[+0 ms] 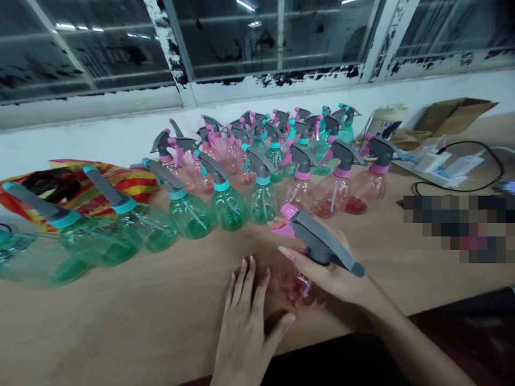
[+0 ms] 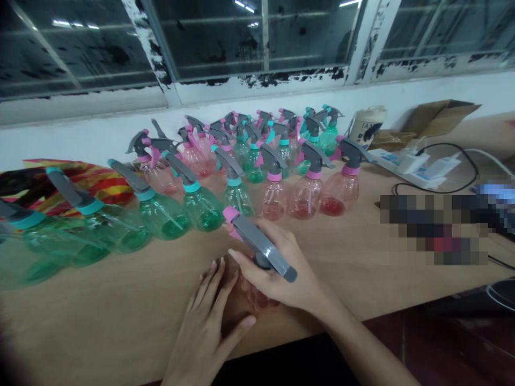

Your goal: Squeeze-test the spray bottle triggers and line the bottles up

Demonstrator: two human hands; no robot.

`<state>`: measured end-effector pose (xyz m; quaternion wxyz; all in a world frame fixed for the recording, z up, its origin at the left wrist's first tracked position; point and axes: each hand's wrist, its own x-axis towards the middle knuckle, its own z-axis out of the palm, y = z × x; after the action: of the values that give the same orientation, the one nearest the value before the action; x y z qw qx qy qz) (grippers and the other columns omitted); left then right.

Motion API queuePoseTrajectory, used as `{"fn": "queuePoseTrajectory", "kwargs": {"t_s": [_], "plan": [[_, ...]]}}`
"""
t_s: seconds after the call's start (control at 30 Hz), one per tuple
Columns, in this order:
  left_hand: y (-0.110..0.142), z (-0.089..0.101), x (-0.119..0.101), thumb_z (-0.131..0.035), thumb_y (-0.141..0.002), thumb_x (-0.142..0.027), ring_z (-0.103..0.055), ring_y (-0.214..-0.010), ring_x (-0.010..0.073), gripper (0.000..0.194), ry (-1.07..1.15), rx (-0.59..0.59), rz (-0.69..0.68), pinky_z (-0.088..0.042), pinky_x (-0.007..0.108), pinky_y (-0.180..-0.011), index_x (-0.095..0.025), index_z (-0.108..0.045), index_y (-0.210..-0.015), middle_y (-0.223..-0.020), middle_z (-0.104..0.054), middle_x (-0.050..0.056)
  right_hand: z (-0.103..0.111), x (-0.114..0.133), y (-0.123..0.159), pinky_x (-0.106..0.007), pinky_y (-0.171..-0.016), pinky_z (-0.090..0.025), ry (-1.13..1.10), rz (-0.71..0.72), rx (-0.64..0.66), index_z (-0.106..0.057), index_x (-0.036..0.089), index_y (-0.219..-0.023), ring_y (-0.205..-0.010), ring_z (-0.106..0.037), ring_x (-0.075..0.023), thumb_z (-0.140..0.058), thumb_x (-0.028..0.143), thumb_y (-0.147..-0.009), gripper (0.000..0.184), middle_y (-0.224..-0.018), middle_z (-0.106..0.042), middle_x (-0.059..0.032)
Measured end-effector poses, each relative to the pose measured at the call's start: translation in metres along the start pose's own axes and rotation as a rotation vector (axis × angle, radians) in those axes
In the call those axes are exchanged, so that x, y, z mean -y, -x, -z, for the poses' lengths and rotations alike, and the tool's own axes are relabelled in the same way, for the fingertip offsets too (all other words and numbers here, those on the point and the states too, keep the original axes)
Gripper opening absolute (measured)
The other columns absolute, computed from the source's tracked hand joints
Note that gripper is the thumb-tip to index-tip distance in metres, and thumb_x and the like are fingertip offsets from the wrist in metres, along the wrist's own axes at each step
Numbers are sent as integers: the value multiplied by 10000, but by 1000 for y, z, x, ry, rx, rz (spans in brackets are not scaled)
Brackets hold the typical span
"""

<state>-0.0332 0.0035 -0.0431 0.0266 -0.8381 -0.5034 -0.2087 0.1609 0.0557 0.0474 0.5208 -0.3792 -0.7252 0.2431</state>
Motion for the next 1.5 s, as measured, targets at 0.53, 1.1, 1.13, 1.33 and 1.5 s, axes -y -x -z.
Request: {"fn": "queuePoseTrajectory", "kwargs": {"t_s": [0.53, 1.1, 1.13, 1.33, 1.5], "plan": [[-1, 2, 0, -503, -936, -521, -306, -1440, 314, 687, -17, 0, -12, -374, 545, -1095, -171, -289, -1486, -1560, -339, 166, -1, 3, -3, -303, -741, -570, -74, -55, 11, -633, 262, -1066, -875, -713, -181, -663, 285, -863, 206, -998, -741, -7], [-1, 3, 0, -521, -929, -496, -326, -1428, 329, 682, -50, -7, -28, -396, 544, -1075, -139, -318, -1474, -1554, -344, 181, -3, -1, -1, -266, -788, -583, -58, -29, -2, -634, 270, -1120, -938, -716, -178, -664, 264, -855, 266, -997, -741, 7], [-1, 2, 0, -519, -930, -498, -325, -1428, 330, 683, -53, -4, -30, -395, 548, -1074, -138, -317, -1475, -1555, -341, 184, -3, -1, -1, -266, -802, -582, -63, -27, 0, -629, 274, -1127, -951, -714, -177, -664, 264, -856, 273, -1016, -739, 8], [-2, 2, 0, -509, -933, -505, -318, -1432, 325, 681, -50, 4, -27, -384, 549, -1083, -144, -313, -1476, -1556, -340, 180, -2, 0, -2, -304, -815, -581, -28, 27, -24, -630, 275, -1063, -919, -711, -186, -647, 277, -872, 192, -1049, -730, 2], [-1, 2, 1, -501, -934, -515, -322, -1430, 329, 671, -44, -12, -30, -389, 555, -1076, -146, -330, -1467, -1554, -341, 186, -1, 1, -6, -313, -745, -565, -23, -2, 18, -647, 248, -945, -822, -700, -182, -647, 280, -871, 81, -891, -721, 0]]}}
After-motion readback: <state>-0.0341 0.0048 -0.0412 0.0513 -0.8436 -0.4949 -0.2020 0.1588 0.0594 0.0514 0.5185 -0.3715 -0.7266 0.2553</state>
